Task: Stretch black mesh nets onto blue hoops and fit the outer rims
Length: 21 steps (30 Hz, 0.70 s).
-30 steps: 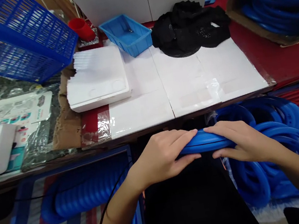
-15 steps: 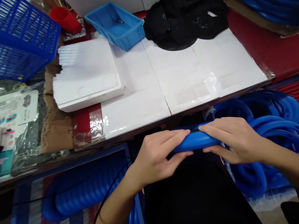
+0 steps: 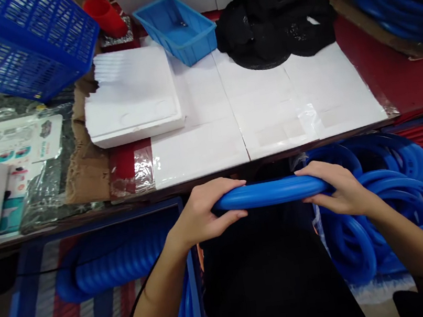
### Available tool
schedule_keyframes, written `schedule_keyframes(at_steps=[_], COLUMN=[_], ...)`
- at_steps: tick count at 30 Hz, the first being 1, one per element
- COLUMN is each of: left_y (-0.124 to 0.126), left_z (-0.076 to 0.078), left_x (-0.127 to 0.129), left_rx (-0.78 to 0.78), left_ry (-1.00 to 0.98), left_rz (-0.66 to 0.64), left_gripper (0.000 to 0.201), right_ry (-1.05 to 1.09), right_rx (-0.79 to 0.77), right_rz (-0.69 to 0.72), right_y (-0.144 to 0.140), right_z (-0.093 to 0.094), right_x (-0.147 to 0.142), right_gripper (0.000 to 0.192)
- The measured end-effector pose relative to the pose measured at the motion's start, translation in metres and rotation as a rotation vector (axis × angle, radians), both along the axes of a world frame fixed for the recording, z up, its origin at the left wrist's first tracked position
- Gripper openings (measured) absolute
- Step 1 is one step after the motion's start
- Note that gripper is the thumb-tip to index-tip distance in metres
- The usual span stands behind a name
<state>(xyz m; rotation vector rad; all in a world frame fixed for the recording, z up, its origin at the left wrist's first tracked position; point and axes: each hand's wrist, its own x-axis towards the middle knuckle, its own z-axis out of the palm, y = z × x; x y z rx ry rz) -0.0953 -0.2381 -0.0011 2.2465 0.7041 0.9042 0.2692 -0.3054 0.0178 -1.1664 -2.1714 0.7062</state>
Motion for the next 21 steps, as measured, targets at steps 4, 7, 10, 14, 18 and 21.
schedule_keyframes(at_steps=[4,7,10,14,18,21], left_y=[-0.004,-0.009,-0.014,-0.012,-0.001,0.009], left_z=[0.001,0.005,0.009,0.002,-0.017,-0.027], left_x=[0.015,0.027,0.038,0.053,0.065,0.071], left_rx=[0.230,0.352,0.397,0.386,0.369,0.347], left_ry=[-0.018,0.018,0.082,0.052,-0.010,-0.028], left_rz=[0.121,0.145,0.158,0.211,0.271,0.334], left_gripper=[0.058,0.068,0.073,0.072,0.057,0.054], right_ry=[-0.078,-0.182,-0.217,-0.183,-0.176,-0.179], right_rx=[0.016,0.062,0.124,0.178,0.162,0.158], right_rz=[0.014,0.069,0.028,-0.096,-0.203,-0.280], right_y=[-0.003,-0.012,-0.025,-0.034,-0.034,-0.031], right_z=[0.005,0.016,0.023,0.022,0.018,0.015], right_x=[-0.011,-0.026,-0.039,-0.045,-0.050,-0.058], right_gripper=[0.057,0.060,0.057,0.055,0.047,0.041])
